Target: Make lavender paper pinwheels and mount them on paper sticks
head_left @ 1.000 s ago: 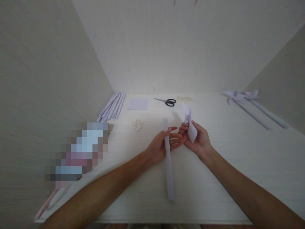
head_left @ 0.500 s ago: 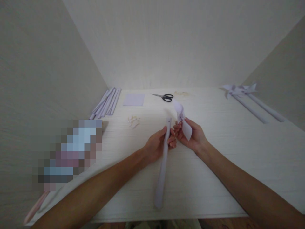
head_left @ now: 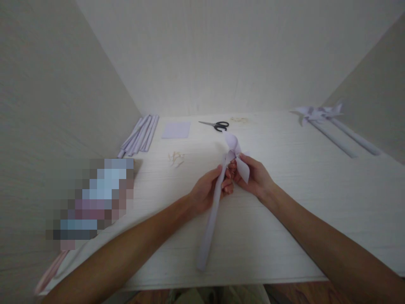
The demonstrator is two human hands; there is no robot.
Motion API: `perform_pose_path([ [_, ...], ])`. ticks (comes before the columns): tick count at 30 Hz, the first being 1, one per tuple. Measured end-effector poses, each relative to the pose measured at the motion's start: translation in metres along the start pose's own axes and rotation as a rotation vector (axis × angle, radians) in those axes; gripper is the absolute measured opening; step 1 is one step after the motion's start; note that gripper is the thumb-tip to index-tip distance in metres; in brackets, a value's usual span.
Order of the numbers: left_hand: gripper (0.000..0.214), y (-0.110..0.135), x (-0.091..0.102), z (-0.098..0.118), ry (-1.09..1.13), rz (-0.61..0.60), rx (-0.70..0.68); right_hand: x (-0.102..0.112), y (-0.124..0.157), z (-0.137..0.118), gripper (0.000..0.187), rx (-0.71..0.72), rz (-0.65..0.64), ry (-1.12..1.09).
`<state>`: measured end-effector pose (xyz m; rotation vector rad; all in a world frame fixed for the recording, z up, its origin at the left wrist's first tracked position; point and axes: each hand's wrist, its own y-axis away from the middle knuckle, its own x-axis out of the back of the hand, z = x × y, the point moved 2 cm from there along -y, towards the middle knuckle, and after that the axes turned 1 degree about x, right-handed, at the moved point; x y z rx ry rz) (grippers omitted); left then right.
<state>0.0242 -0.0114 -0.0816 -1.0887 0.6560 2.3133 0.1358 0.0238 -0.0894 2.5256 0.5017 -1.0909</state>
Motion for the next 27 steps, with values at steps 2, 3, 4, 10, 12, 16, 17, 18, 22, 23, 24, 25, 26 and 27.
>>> perform_pose_path([
  [2, 0.034, 0.0004, -0.0002, -0.0001, -0.007, 0.002, 0.001, -0.0007, 0.0007, -0.0004, 0.013, -0.002, 0.032, 0.007],
  [3, 0.033, 0.0005, -0.0002, -0.0001, -0.009, 0.0, 0.0, -0.0011, 0.001, -0.0006, 0.012, -0.006, 0.047, 0.007],
  [4, 0.033, 0.0005, -0.0001, -0.0001, -0.01, -0.003, -0.003, -0.0017, 0.0014, -0.0009, 0.011, -0.011, 0.06, 0.006],
  [10, 0.032, 0.0004, -0.0004, 0.0004, -0.01, -0.012, -0.009, -0.0049, 0.003, -0.0023, 0.008, -0.015, 0.123, -0.002],
  [12, 0.032, 0.0005, -0.0005, 0.0005, -0.02, -0.015, -0.011, -0.0046, 0.0031, -0.0022, 0.007, -0.017, 0.131, 0.002],
  [16, 0.033, 0.0005, -0.0003, 0.0003, -0.026, -0.038, -0.014, -0.0024, 0.0024, -0.0016, 0.007, -0.018, 0.133, 0.017],
  [17, 0.033, 0.0004, -0.0003, 0.0001, -0.023, -0.045, -0.013, -0.0021, 0.0022, -0.0014, 0.008, -0.018, 0.131, 0.023],
  [18, 0.033, 0.0004, -0.0005, 0.0001, -0.017, -0.05, -0.01, -0.002, 0.002, -0.0013, 0.008, -0.018, 0.127, 0.028],
  [22, 0.036, 0.0003, -0.0015, 0.0007, 0.006, -0.042, 0.0, -0.0018, 0.0013, -0.001, 0.009, -0.014, 0.118, 0.025],
  [23, 0.037, 0.0003, -0.0017, 0.0011, 0.011, -0.041, 0.004, -0.0012, 0.0012, -0.0009, 0.008, -0.014, 0.123, 0.018],
  [24, 0.037, 0.0003, -0.0018, 0.0014, 0.014, -0.04, 0.01, -0.0003, 0.0009, -0.0006, 0.008, -0.015, 0.127, 0.011],
  [25, 0.038, 0.0002, -0.0018, 0.0017, 0.016, -0.042, 0.017, 0.0008, 0.0007, -0.0003, 0.007, -0.017, 0.13, 0.005],
  [26, 0.038, 0.0002, -0.0016, 0.002, 0.017, -0.043, 0.023, 0.002, 0.0004, 0.0, 0.007, -0.021, 0.129, 0.003],
  [27, 0.038, 0.0002, -0.0014, 0.0022, 0.017, -0.045, 0.029, 0.0029, 0.0002, 0.0003, 0.008, -0.027, 0.125, 0.005],
])
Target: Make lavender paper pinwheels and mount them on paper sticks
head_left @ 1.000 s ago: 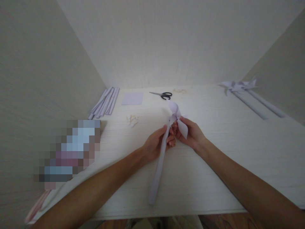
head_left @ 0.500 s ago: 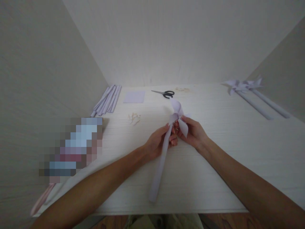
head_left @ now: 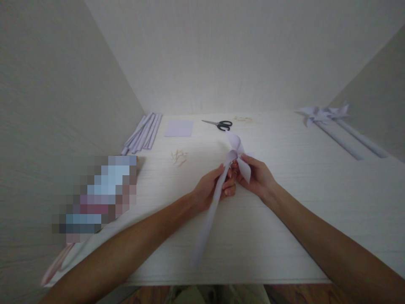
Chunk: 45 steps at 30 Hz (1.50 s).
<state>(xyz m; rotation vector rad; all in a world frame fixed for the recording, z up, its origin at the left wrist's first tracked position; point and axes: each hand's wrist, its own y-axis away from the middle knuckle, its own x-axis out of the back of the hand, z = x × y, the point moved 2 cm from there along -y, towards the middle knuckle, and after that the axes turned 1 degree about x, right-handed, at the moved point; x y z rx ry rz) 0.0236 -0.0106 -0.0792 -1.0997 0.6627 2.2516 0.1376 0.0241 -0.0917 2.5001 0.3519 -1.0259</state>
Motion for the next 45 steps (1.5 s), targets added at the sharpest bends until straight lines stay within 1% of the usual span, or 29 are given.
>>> perform_pose_path([
  [6, 0.036, 0.001, -0.001, 0.001, -0.003, 0.017, 0.015, -0.001, -0.001, 0.0, 0.01, 0.01, -0.023, 0.029],
  [10, 0.032, 0.001, -0.001, 0.001, -0.05, 0.015, 0.009, -0.005, 0.0, -0.001, 0.007, 0.027, -0.004, 0.043],
  [16, 0.027, 0.0, 0.002, 0.0, -0.149, -0.04, 0.005, -0.007, 0.001, -0.002, 0.006, 0.061, 0.037, 0.066],
  [20, 0.027, 0.0, 0.001, -0.001, -0.18, -0.019, -0.012, -0.007, 0.002, -0.002, 0.007, 0.064, 0.064, 0.058],
  [30, 0.029, 0.001, 0.001, -0.001, -0.229, 0.063, -0.035, -0.017, 0.006, -0.003, 0.008, 0.142, 0.014, 0.099],
  [34, 0.032, 0.002, 0.0, -0.002, -0.232, 0.055, -0.032, -0.015, 0.005, -0.002, 0.006, 0.15, 0.003, 0.143],
  [37, 0.032, 0.003, -0.002, -0.001, -0.241, 0.05, -0.033, -0.013, 0.005, -0.001, 0.008, 0.159, 0.008, 0.151],
  [40, 0.031, 0.003, -0.002, 0.0, -0.243, 0.054, -0.024, -0.013, 0.005, -0.001, 0.009, 0.155, 0.002, 0.146],
  [45, 0.028, 0.002, -0.002, 0.001, -0.211, 0.026, 0.005, -0.013, 0.003, 0.0, 0.012, 0.147, 0.002, 0.099],
])
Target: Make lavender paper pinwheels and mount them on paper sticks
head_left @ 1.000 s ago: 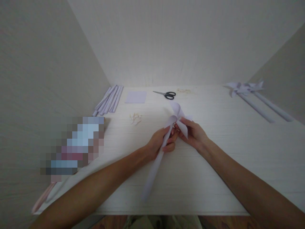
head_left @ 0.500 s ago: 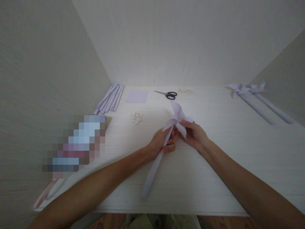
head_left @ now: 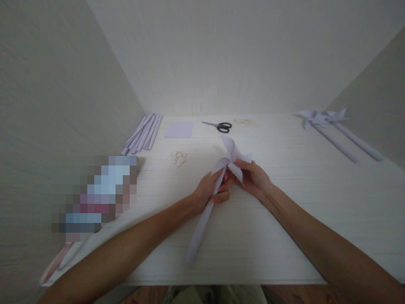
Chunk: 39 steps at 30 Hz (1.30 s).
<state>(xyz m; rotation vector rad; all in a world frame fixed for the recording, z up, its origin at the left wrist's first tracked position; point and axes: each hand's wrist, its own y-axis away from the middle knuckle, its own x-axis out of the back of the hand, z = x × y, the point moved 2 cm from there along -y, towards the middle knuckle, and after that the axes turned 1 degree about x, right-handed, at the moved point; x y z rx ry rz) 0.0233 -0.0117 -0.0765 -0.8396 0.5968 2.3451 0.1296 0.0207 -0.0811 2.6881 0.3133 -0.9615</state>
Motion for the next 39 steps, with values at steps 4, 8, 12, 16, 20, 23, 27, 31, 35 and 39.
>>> perform_pose_path([
  [4, 0.029, -0.001, 0.0006, 0.002, 0.051, -0.022, 0.004, 0.002, -0.0018, 0.0017, 0.009, -0.028, -0.034, -0.009],
  [8, 0.03, -0.0011, 0.0031, 0.0028, 0.105, -0.031, 0.021, 0.0034, -0.0027, 0.0018, 0.005, -0.076, -0.043, -0.021],
  [12, 0.033, -0.0011, 0.006, 0.0026, 0.163, -0.027, 0.029, 0.0058, -0.0033, 0.0004, 0.003, -0.128, 0.056, -0.096],
  [16, 0.038, -0.001, 0.0057, 0.0021, 0.173, -0.02, 0.034, 0.0075, -0.0043, 0.0009, 0.008, -0.175, 0.04, -0.106],
  [20, 0.038, -0.0011, 0.0037, 0.0017, 0.159, -0.017, 0.036, 0.0091, -0.0059, 0.002, 0.009, -0.166, 0.003, -0.098],
  [23, 0.038, -0.0014, 0.0039, 0.0018, 0.157, -0.005, 0.035, 0.0095, -0.0064, 0.0023, 0.01, -0.157, -0.003, -0.1],
  [27, 0.037, -0.0016, 0.005, 0.0019, 0.152, -0.01, 0.043, 0.0083, -0.0057, 0.0022, 0.01, -0.134, -0.033, -0.1],
  [31, 0.037, -0.0016, 0.0046, 0.0019, 0.142, -0.017, 0.058, 0.0061, -0.0043, 0.0021, 0.008, -0.103, -0.051, -0.044],
  [35, 0.035, -0.0017, 0.0029, 0.0026, 0.128, -0.017, 0.057, 0.005, -0.0035, 0.0015, 0.008, -0.053, -0.011, -0.007],
  [39, 0.035, -0.0021, 0.0026, 0.0027, 0.111, -0.015, 0.057, 0.0036, -0.0032, 0.0012, 0.01, -0.016, 0.027, -0.002],
])
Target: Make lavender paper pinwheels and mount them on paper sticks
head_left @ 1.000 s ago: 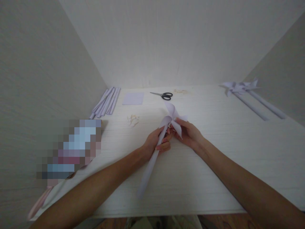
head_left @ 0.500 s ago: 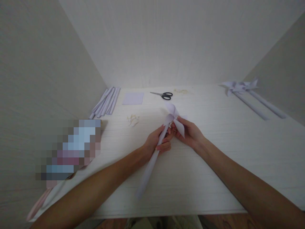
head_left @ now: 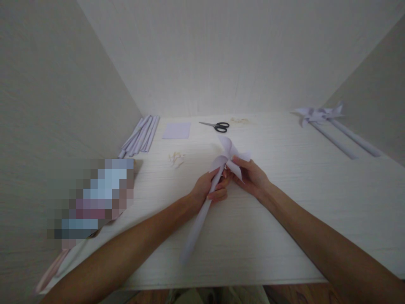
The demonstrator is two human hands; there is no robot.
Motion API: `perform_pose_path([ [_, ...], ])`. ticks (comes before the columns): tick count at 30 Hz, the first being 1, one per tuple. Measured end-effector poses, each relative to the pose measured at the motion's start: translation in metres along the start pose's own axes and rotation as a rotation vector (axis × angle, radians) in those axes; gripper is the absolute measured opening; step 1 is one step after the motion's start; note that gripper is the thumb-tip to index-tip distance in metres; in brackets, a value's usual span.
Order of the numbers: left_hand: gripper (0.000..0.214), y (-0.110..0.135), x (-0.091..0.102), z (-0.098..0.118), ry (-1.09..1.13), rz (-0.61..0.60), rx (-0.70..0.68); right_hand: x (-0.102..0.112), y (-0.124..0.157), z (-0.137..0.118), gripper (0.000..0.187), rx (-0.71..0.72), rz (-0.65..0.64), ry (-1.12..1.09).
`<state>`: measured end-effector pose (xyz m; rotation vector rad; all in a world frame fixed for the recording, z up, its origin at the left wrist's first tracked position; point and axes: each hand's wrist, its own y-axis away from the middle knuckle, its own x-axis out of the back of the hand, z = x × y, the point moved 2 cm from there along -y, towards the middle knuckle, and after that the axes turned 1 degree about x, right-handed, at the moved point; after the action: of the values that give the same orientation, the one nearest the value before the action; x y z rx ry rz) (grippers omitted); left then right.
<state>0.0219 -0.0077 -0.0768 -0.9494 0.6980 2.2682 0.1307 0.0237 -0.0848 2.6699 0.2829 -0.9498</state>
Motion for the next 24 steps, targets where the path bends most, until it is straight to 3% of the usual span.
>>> perform_pose_path([
  [9, 0.03, -0.0006, 0.0029, -0.0033, -0.061, -0.046, -0.042, -0.0017, 0.0028, -0.0034, 0.015, -0.028, 0.044, 0.016],
  [24, 0.021, 0.0013, 0.0021, -0.0036, -0.135, -0.053, -0.085, -0.0051, 0.0037, -0.0027, 0.012, -0.043, -0.155, 0.119],
])
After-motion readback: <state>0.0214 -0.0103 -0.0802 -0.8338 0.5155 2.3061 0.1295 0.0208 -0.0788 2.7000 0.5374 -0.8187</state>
